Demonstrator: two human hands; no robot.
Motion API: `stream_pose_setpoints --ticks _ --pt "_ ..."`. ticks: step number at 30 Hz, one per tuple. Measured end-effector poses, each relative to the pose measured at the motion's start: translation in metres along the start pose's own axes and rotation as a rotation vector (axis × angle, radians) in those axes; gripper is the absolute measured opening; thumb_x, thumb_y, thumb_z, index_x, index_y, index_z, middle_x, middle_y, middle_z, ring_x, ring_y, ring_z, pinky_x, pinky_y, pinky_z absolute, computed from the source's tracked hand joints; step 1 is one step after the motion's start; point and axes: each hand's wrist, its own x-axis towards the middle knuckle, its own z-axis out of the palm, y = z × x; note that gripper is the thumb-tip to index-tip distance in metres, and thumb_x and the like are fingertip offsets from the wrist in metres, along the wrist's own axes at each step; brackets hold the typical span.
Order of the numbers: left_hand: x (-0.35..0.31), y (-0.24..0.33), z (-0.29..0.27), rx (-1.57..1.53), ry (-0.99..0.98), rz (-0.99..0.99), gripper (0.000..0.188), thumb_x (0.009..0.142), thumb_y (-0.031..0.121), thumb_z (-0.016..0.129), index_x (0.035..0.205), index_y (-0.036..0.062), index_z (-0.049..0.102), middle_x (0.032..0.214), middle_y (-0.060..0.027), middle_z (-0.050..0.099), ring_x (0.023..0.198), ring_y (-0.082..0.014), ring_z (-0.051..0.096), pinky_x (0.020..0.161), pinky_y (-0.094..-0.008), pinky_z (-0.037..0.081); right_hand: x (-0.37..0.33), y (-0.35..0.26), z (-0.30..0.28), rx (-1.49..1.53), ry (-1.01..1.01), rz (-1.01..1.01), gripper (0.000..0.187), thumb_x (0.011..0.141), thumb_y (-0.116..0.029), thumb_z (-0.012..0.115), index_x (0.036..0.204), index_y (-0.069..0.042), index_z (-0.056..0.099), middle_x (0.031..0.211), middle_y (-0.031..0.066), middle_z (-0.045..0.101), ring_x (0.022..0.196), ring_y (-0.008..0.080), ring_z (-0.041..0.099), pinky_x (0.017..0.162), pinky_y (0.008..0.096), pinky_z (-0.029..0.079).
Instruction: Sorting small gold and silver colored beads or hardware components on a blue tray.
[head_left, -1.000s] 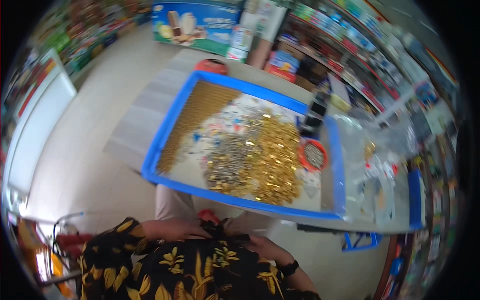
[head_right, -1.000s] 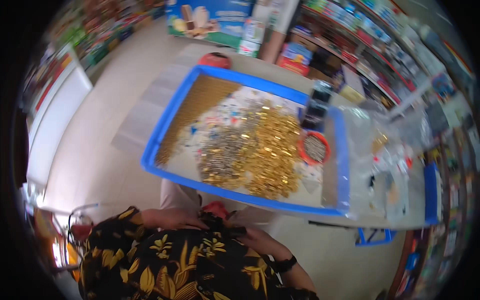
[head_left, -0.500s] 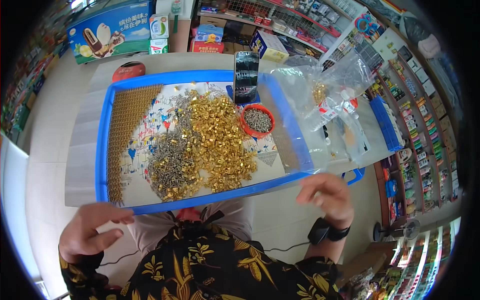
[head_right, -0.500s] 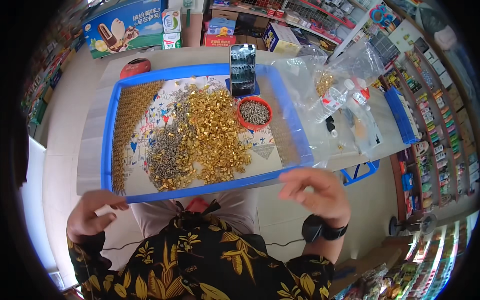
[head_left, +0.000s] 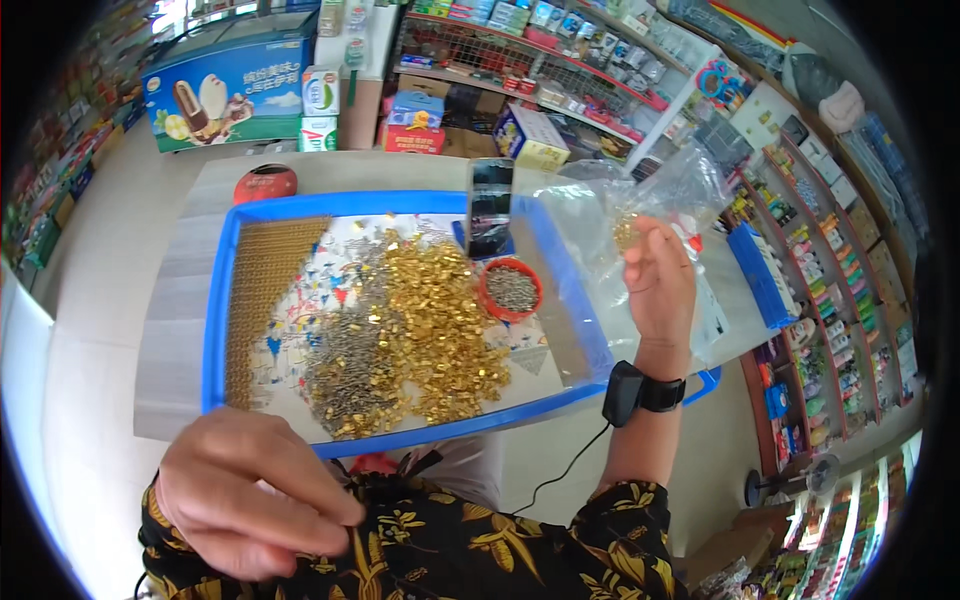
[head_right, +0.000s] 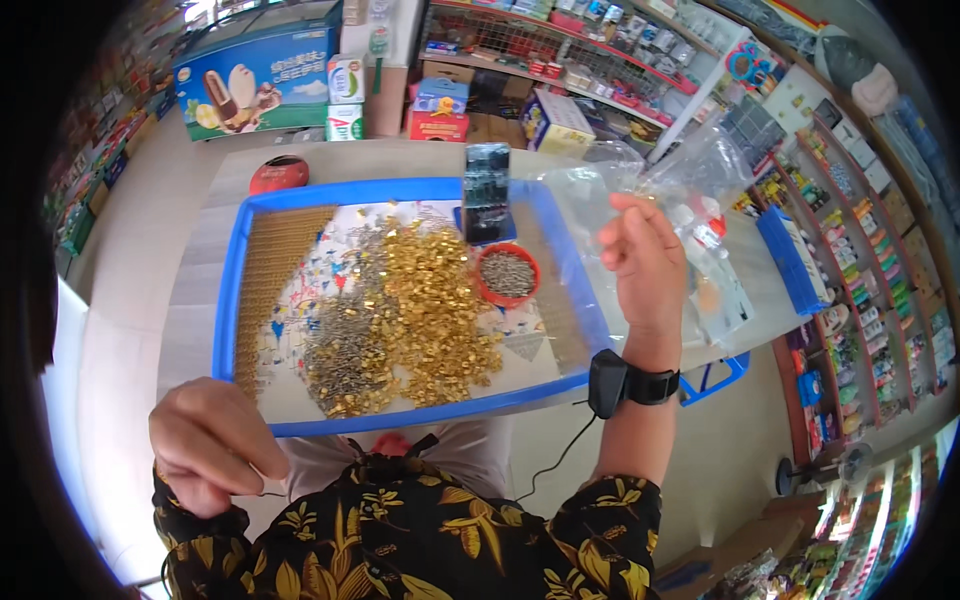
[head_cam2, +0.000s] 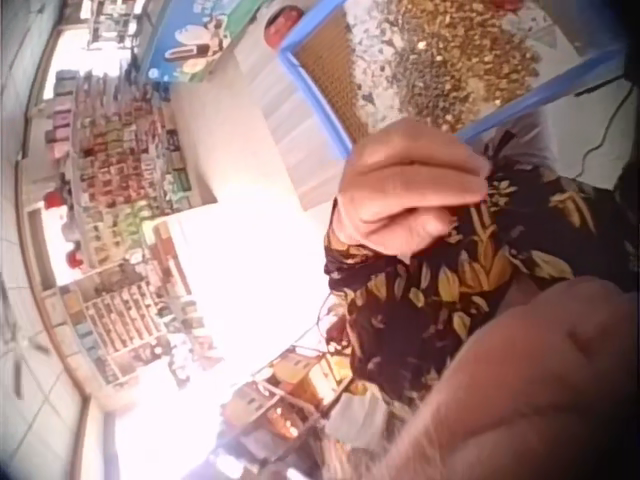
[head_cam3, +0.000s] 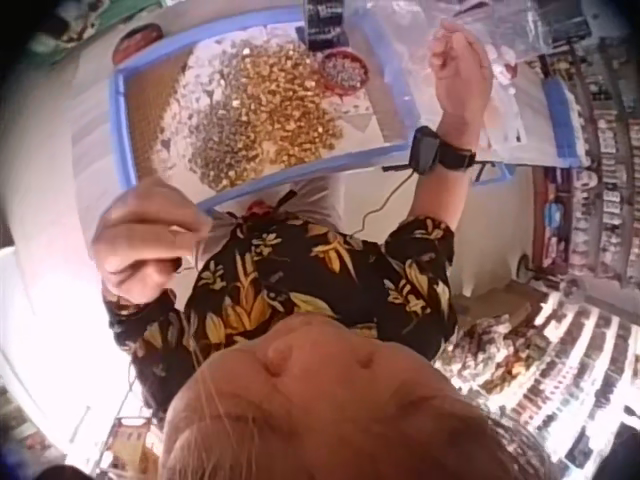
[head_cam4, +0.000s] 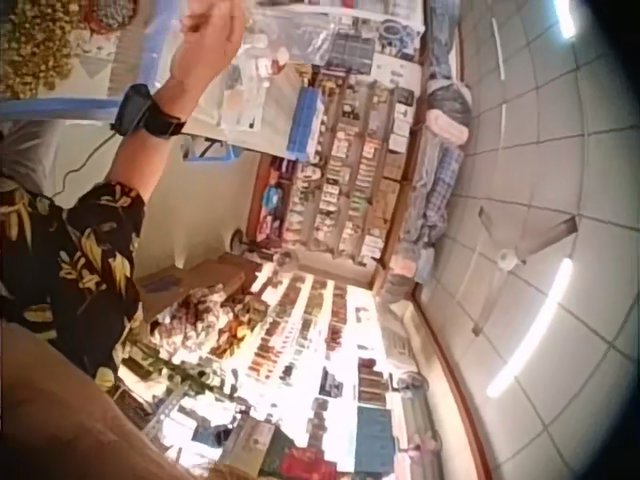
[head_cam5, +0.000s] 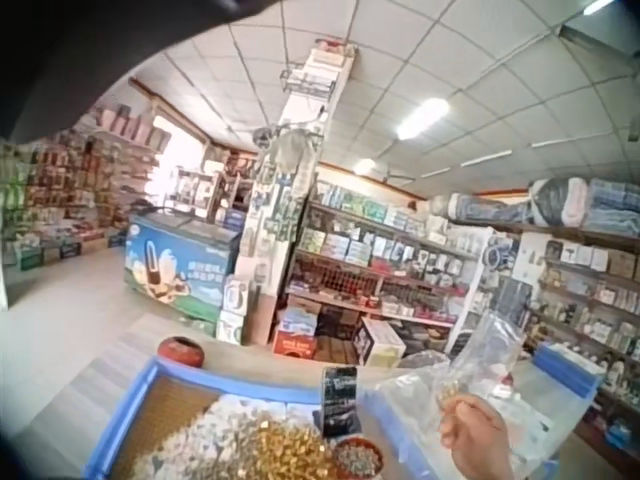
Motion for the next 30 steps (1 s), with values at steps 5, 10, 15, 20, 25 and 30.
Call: stream_pose_setpoints --ticks 5,10,15,20,25,30 --pt "-0.005 0.028 0.062 -0.101 0.639 0.265 0.011 0.088 0.017 0.063 0.088 0.0056 0.064 0.09 -0.0143 0.062 0.085 -0.0243 0.063 0.083 -0.038 0.049 0.013 0.04 0.013 0.345 0.326 -0.041 0.031 0.097 -0.016 0.049 0.123 -0.001 0.052 0.071 -0.0064 0.042 0.057 0.0014 0.037 0.049 0.0157 0.032" --pt "0.051 -0.011 0.061 0.042 0.504 0.046 0.013 0.09 0.016 0.06 0.094 0.0035 0.063 0.092 -0.0139 0.062 0.086 -0.0244 0.062 0.082 -0.0375 0.049 0.006 0.08 -0.009 0.534 0.205 -0.084 0.041 0.097 -0.014 0.047 0.136 -0.001 0.04 0.068 -0.005 0.031 0.055 0.0038 0.031 0.047 0.0197 0.029" --pt "0.103 -0.093 0.135 0.04 0.33 -0.162 0.016 0.091 0.014 0.058 0.099 0.0015 0.061 0.094 -0.0136 0.061 0.087 -0.0245 0.062 0.082 -0.037 0.049 0.003 0.091 -0.012 0.594 0.251 -0.105 0.038 0.099 -0.016 0.043 0.134 0.001 0.04 0.064 -0.0059 0.026 0.054 0.0023 0.029 0.047 0.0177 0.027" --pt "0.013 -0.009 0.074 -0.151 0.084 -0.237 0.019 0.093 0.013 0.055 0.105 -0.0006 0.06 0.096 -0.0132 0.061 0.089 -0.0245 0.061 0.081 -0.0365 0.048 0.006 0.103 -0.025 0.604 0.213 -0.046 0.037 0.1 -0.015 0.042 0.134 -0.001 0.041 0.064 -0.0058 0.028 0.052 0.0023 0.029 0.045 0.0176 0.03" --pt "0.004 -0.033 0.061 -0.507 -0.248 -0.232 0.023 0.094 0.012 0.053 0.111 -0.0026 0.058 0.098 -0.0129 0.061 0.09 -0.0246 0.061 0.08 -0.036 0.048 -0.014 0.101 -0.013 0.454 0.392 0.052 0.026 0.099 -0.017 0.045 0.12 -0.004 0.053 0.063 -0.0066 0.034 0.051 0.0002 0.032 0.042 0.0161 0.029" --pt "-0.018 -0.041 0.054 -0.411 -0.415 -0.279 0.032 0.095 0.012 0.052 0.123 -0.0036 0.054 0.103 -0.0132 0.062 0.089 -0.024 0.062 0.077 -0.0338 0.049 -0.002 0.102 0.012 0.269 0.273 0.093 0.017 0.096 -0.02 0.052 0.107 -0.008 0.059 0.062 -0.0071 0.038 0.05 0.0005 0.034 0.041 0.0159 0.026"
